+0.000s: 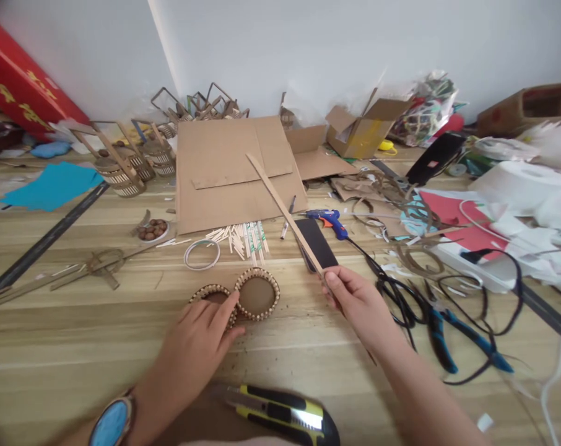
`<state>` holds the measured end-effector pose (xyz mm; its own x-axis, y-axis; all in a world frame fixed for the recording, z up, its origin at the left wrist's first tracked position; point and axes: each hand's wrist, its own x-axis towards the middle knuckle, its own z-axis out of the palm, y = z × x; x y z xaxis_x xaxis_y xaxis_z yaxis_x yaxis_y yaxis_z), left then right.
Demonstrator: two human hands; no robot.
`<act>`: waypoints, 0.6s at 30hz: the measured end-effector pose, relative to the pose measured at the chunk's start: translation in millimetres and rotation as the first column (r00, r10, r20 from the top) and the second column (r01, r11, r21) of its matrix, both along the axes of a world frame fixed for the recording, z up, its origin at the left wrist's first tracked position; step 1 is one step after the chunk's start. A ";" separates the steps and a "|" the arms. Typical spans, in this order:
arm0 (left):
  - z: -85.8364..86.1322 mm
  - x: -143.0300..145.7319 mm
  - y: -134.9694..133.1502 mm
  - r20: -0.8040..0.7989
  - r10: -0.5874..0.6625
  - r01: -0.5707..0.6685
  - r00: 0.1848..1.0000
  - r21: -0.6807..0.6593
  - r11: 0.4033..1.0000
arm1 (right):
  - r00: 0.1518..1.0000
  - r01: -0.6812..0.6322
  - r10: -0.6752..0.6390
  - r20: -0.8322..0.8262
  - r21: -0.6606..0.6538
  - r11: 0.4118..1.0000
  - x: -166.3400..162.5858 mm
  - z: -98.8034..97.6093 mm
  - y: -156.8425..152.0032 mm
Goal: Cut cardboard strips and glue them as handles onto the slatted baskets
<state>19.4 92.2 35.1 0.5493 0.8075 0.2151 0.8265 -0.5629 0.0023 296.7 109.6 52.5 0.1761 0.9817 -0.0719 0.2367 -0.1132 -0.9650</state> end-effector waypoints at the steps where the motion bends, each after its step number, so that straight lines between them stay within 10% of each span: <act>1: -0.5 -6.3 -3.4 0.048 0.031 -0.032 0.998 0.027 0.999 | 1.000 -0.007 0.007 -0.023 -0.028 1.000 -3.3 -1.5 1.6; 7: -6.8 -40.7 -11.7 0.259 0.181 -0.183 0.949 -0.018 0.983 | 0.985 -0.113 0.088 -0.152 -0.170 0.979 -20.0 -12.9 8.6; 18: -6.2 -62.6 7.7 0.279 0.046 0.062 0.959 -0.367 0.928 | 0.922 0.101 -0.041 -0.386 0.138 0.985 -30.2 19.3 14.5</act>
<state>-43.2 99.9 28.9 0.5175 0.8543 0.0483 0.7571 -0.4834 0.4394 266.5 124.1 71.9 0.2349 0.9720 0.0018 -0.1545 0.0392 -0.9872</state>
